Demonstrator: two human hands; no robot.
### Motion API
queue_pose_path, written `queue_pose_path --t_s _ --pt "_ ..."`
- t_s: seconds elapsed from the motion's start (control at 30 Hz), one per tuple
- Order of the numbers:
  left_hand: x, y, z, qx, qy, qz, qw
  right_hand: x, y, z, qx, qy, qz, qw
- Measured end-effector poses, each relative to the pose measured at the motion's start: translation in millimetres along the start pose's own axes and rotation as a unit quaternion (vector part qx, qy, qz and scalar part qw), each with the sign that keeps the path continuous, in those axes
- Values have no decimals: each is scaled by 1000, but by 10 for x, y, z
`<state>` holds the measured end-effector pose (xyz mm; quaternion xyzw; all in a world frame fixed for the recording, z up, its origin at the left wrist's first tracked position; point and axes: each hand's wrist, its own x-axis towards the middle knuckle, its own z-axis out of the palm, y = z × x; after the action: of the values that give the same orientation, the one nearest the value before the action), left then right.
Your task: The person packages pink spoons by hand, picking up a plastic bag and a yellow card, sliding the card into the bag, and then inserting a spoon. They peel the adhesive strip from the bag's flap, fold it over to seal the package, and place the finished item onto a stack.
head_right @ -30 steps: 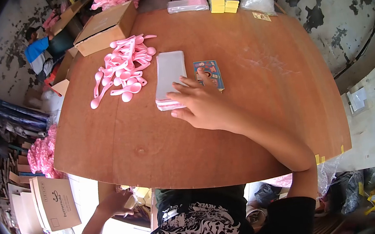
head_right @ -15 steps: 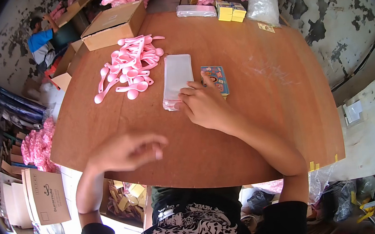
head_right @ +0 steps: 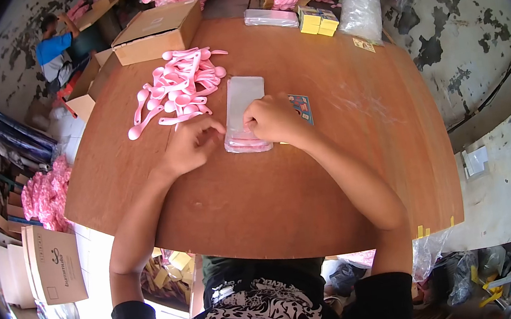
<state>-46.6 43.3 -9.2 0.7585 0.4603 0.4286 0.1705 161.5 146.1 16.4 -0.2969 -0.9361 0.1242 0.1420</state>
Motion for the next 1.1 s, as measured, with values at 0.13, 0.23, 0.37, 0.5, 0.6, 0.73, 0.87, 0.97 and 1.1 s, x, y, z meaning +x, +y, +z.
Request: queue_pose_path --t_s 0.13,0.23,0.37,0.5,0.6,0.73,0.87,0.97,1.1 --pt "7 22 61 75 -51 107 990 -31 -51 -37 5 64 11 998" --pt "-19 4 82 64 -52 60 995 -147 -195 -138 -43 145 36 988" --pt "33 211 198 95 204 75 972 -384 -412 -190 -6 143 -94 985" --pt "57 272 22 169 102 214 957 -545 -469 -269 73 143 -123 979" --pt "-22 161 141 -5 28 192 981 -653 -287 -490 50 151 -92 983" --pt "-42 271 219 -199 62 -18 978 -777 -89 -637 -128 30 75 988" --pt "-2 383 160 -328 94 -117 933 -780 47 -545 -94 21 77 992" --pt "12 423 137 -353 97 -139 920 -765 64 -542 -62 17 84 994" --pt "25 502 118 -409 115 -195 884 -787 106 -583 -40 3 67 997"
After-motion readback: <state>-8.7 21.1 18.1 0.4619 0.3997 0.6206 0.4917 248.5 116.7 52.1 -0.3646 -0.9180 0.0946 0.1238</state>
